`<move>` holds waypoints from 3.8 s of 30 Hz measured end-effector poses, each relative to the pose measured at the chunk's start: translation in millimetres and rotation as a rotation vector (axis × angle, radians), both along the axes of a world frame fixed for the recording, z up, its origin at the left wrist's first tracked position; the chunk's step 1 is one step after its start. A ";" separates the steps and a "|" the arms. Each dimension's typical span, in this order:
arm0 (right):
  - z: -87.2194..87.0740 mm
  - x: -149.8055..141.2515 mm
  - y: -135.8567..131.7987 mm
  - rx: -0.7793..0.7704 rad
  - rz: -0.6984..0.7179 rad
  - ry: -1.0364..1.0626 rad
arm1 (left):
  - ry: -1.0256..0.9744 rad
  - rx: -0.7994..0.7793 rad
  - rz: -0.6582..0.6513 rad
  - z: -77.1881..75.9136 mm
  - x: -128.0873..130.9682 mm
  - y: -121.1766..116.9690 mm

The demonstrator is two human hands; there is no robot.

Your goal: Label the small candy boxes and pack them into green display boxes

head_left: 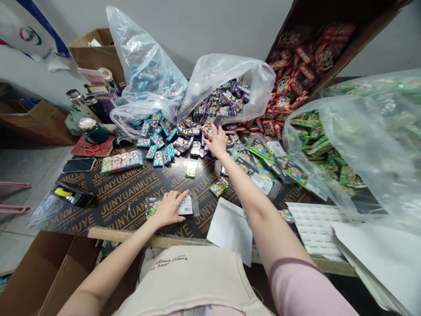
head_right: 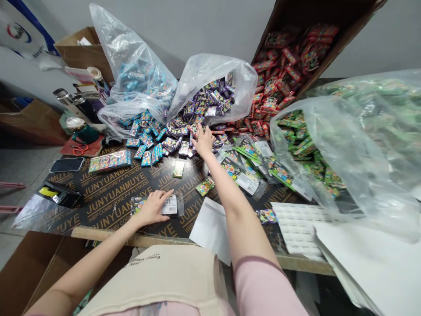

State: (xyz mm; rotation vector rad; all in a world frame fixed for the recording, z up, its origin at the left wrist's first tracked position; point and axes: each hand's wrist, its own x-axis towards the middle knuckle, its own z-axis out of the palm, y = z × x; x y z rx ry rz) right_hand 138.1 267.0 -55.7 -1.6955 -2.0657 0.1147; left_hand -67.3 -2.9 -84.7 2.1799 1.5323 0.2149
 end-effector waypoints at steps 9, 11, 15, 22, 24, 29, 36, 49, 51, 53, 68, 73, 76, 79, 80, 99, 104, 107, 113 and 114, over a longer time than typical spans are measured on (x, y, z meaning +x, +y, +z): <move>-8.0 -31.5 -146.3 -0.156 0.621 0.356 | -1.234 -0.364 0.820 12.5 7.7 39.5; -8.6 -25.2 -186.5 -0.228 0.713 0.352 | -1.321 -0.504 0.828 13.4 13.2 45.1; -2.5 -2.0 -206.3 -0.260 0.831 0.362 | -1.253 -0.670 0.708 15.7 23.1 41.4; -23.6 30.3 -212.7 -0.105 0.596 0.130 | -0.391 -0.099 0.166 15.2 1.7 13.6; -33.6 34.4 -218.4 -0.122 0.559 0.064 | -0.123 -0.041 0.042 9.7 -6.4 5.8; -44.4 33.0 -226.7 -0.257 0.700 0.103 | -0.070 -0.004 -0.015 -3.4 -13.1 -2.0; -53.3 18.6 -214.8 -0.257 0.725 -0.029 | -0.049 0.001 -0.058 -3.5 -11.7 -1.7; -23.8 -53.4 -97.7 -0.350 0.672 -0.016 | 0.268 0.045 -0.395 21.3 28.7 16.1; -24.8 -38.4 -110.0 -0.465 0.699 0.331 | 0.231 0.037 -0.388 17.2 24.9 14.2; -22.9 -18.2 -123.0 -0.637 0.701 0.688 | 0.168 0.034 -0.378 13.6 20.8 12.5; -4.8 14.5 -199.1 -1.396 0.693 1.110 | -0.802 -0.402 0.205 57.0 33.1 26.8; 1.8 23.5 -206.7 -0.746 0.556 0.921 | -1.099 -0.628 0.453 46.8 33.9 26.2; 10.6 30.0 -210.3 -0.315 0.653 0.645 | -1.128 -0.576 0.555 43.8 33.9 30.8; 18.0 28.7 -216.7 -0.140 0.747 0.403 | -1.106 -0.571 0.547 40.0 34.9 33.0; 17.9 27.4 -219.2 -0.101 0.739 0.364 | -1.074 -0.563 0.526 38.4 34.5 32.2; -34.7 44.7 -248.1 -0.198 0.539 0.011 | 0.085 0.069 -0.266 -4.3 6.0 2.3; -33.5 26.2 -248.6 -0.219 0.570 -0.043 | 0.063 0.068 -0.102 -5.8 -0.9 -5.2; -34.7 17.8 -243.7 -0.293 0.719 0.000 | -0.017 0.070 -0.070 -9.6 -2.0 -7.7; -38.6 8.4 -222.7 -0.327 0.710 0.544 | -0.207 0.137 0.183 2.8 -2.4 5.8; -37.6 4.2 -221.4 -0.331 0.562 0.712 | -0.275 0.163 0.313 5.9 -2.4 10.0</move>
